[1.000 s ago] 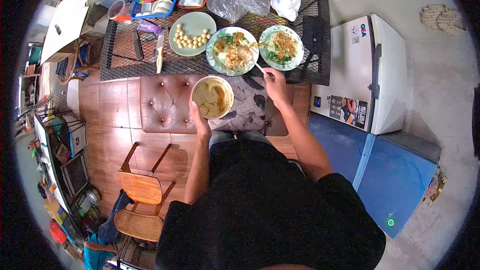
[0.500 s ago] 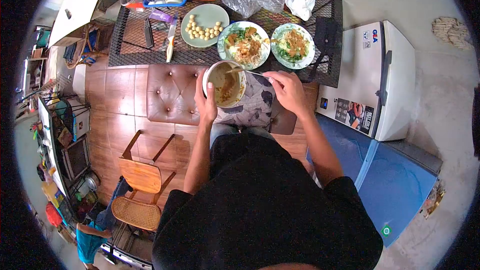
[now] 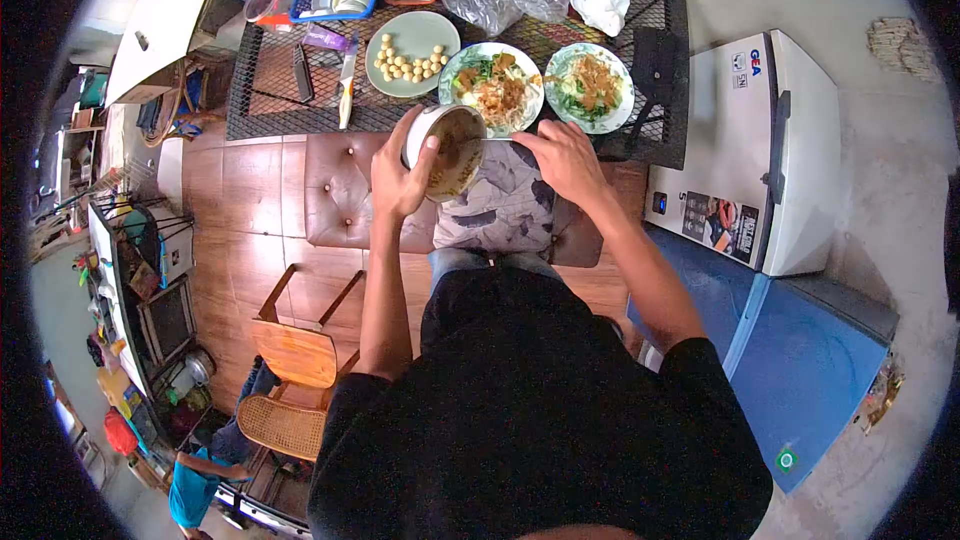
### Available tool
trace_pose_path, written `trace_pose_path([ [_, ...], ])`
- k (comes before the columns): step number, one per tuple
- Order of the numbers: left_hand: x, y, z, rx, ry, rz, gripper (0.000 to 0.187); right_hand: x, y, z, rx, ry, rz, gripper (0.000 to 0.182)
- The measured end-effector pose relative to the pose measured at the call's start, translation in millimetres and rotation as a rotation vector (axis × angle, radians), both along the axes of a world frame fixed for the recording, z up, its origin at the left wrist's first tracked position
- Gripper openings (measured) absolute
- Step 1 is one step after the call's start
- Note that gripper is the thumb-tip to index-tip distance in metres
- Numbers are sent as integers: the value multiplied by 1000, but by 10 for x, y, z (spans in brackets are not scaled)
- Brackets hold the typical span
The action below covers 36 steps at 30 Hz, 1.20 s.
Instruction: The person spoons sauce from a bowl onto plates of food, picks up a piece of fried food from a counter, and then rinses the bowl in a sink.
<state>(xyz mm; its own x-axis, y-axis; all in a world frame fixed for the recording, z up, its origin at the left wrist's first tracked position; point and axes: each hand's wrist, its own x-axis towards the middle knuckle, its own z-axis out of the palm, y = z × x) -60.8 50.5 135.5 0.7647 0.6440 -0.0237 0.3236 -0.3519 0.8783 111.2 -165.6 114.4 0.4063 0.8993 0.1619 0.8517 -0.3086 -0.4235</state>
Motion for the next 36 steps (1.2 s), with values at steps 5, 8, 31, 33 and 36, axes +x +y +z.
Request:
trace_pose_path([
  [5,182,176,142,62,86,-145,58,74,19,-136,-69,51,49,36],
  [8,308,216,143,72,149,-182,56,69,52,-181,-90,100,66,35],
  [31,589,110,-901,-98,-139,415,56,459,56,-509,248,468,-403,21],
  [33,545,92,-892,-116,-167,480,55,417,67,-422,62,449,-453,21],
  [36,486,110,-915,-100,-172,500,57,340,66,-572,-57,77,-418,25],
])
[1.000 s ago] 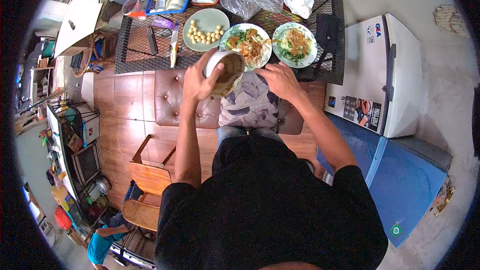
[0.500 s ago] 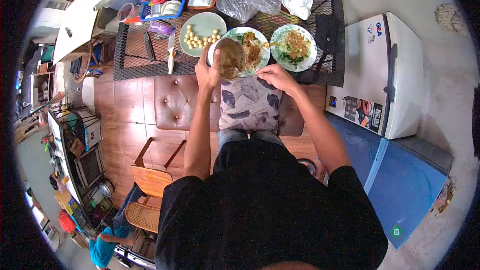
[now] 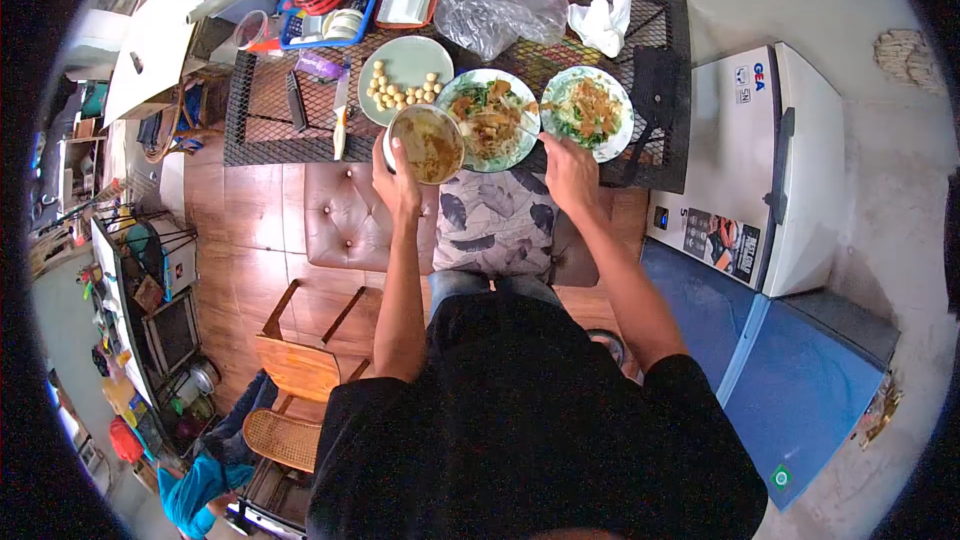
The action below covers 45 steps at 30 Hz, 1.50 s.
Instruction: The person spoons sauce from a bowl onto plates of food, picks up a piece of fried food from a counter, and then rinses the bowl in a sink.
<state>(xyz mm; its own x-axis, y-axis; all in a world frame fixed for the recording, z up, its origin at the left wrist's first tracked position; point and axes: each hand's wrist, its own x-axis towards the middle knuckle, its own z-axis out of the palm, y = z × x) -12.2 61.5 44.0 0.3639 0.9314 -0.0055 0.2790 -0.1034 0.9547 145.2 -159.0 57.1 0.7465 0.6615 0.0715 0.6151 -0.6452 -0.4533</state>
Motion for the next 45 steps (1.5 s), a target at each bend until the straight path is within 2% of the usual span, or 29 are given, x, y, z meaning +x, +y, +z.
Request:
trace_pose_path([
  [4,-77,-29,43,56,94,43,58,-9,6,-80,2,-49,20,27],
  [7,-149,-11,-29,35,70,66,59,-26,-23,-88,-77,-12,-25,29],
  [10,-192,-19,-64,33,72,74,60,38,-10,-83,-66,2,-72,23],
  [12,-250,-69,-25,35,91,75,59,26,-19,-58,29,156,-146,23],
  [14,-246,-118,75,-67,67,90,50,20,0,10,21,177,-203,23],
  [18,-366,-116,-90,-84,76,137,53,10,41,85,2,264,-283,24],
  [21,-468,-110,-170,-166,-6,80,57,-3,63,57,1,265,-302,24],
  [22,-505,-114,-203,-269,-103,62,57,-19,61,53,1,268,-297,24],
  [23,-546,-103,-234,-368,-201,44,56,-31,60,49,115,238,-241,23],
  [24,-569,-90,-218,-364,-198,52,56,-57,102,111,230,207,-183,23],
  [25,-594,-95,-204,-480,-249,54,55,-95,123,177,230,213,-176,23],
  [26,-616,-103,-190,-596,-301,54,55,-123,128,257,247,213,-64,23],
  [28,-645,-114,-170,-680,-387,29,56,-161,206,445,268,181,148,22],
  [32,-648,-149,-61,-851,-551,-69,58,-319,385,754,244,22,324,23],
  [37,-621,-207,-41,-826,-562,-130,58,-541,504,947,53,-140,310,31],
  [39,-593,-228,-8,-641,-513,-170,58,-576,507,946,-6,-177,317,33],
  [40,-581,-225,34,-641,-517,-170,58,-584,498,943,-7,-181,319,33],
  [42,-564,-191,154,-348,-409,-258,56,-593,473,920,36,-215,336,36],
  [43,-557,-167,213,-346,-413,-255,56,-584,456,887,36,-218,340,36],
  [45,-566,-128,328,-193,-212,-271,54,-554,407,841,18,-252,363,41],
])
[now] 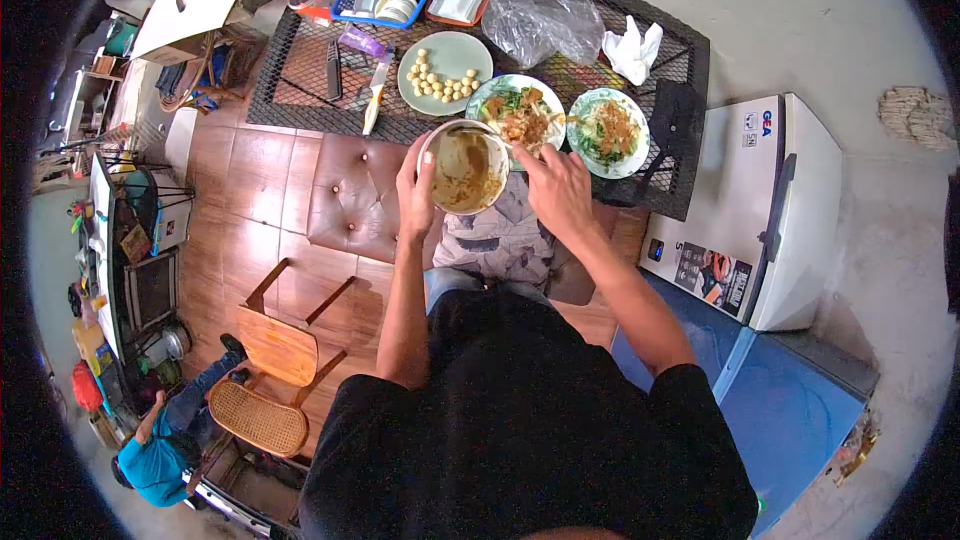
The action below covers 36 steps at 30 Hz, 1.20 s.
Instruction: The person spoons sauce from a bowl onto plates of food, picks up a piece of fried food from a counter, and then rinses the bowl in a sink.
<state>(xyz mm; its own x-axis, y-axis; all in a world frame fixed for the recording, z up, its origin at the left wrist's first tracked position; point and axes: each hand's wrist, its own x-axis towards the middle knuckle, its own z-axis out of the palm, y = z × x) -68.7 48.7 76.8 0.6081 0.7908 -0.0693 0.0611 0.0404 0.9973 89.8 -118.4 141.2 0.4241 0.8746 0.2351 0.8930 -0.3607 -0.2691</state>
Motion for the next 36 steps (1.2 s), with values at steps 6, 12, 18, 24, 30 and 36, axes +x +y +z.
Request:
trace_pose_path([
  [6,-50,52,359,169,173,-6,54,-74,-170,107,-158,20,41,42],
  [12,-104,80,518,247,113,-26,55,-260,-249,371,-168,97,89,38],
  [18,-116,97,714,337,26,-44,55,-216,-169,628,-128,21,14,35],
  [24,-117,101,899,388,11,-27,57,-466,-194,748,-219,183,-5,35],
  [30,-119,106,892,451,-23,-5,59,-621,-137,835,-134,434,-65,26],
  [36,-48,45,745,400,-111,25,58,-518,-179,391,64,792,-59,19],
])
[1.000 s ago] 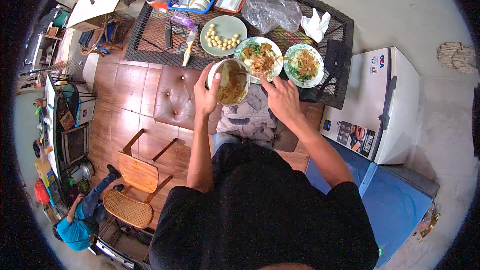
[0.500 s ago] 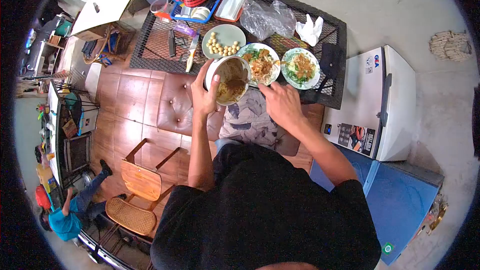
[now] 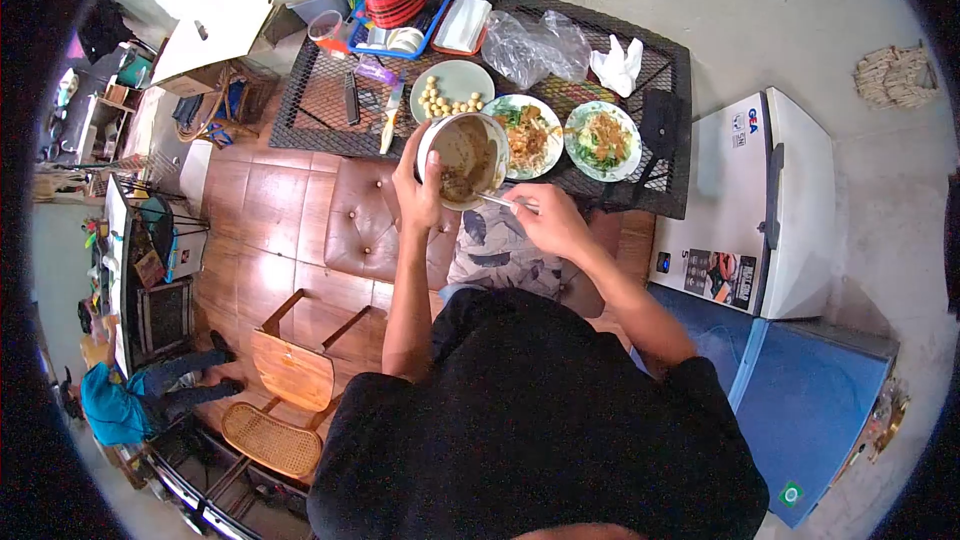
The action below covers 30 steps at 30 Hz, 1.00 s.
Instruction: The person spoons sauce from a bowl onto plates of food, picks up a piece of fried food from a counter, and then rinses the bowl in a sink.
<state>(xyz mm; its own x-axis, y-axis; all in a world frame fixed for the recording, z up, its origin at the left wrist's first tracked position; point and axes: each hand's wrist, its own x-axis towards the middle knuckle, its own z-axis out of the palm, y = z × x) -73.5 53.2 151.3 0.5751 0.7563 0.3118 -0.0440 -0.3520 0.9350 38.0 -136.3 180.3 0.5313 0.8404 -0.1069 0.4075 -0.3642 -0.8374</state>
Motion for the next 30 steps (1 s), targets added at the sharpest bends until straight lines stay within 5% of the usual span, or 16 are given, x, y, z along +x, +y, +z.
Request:
trace_pose_path([
  [4,72,36,-61,6,-4,-2,56,75,-67,183,-89,55,-99,20],
  [8,177,168,-11,110,154,-78,61,272,-193,205,131,-228,-277,21],
  [21,1326,514,-93,670,369,-278,75,738,-355,-563,93,-351,-503,27],
  [30,1729,329,-109,764,319,-492,75,1148,-142,-853,82,-505,-475,30],
])
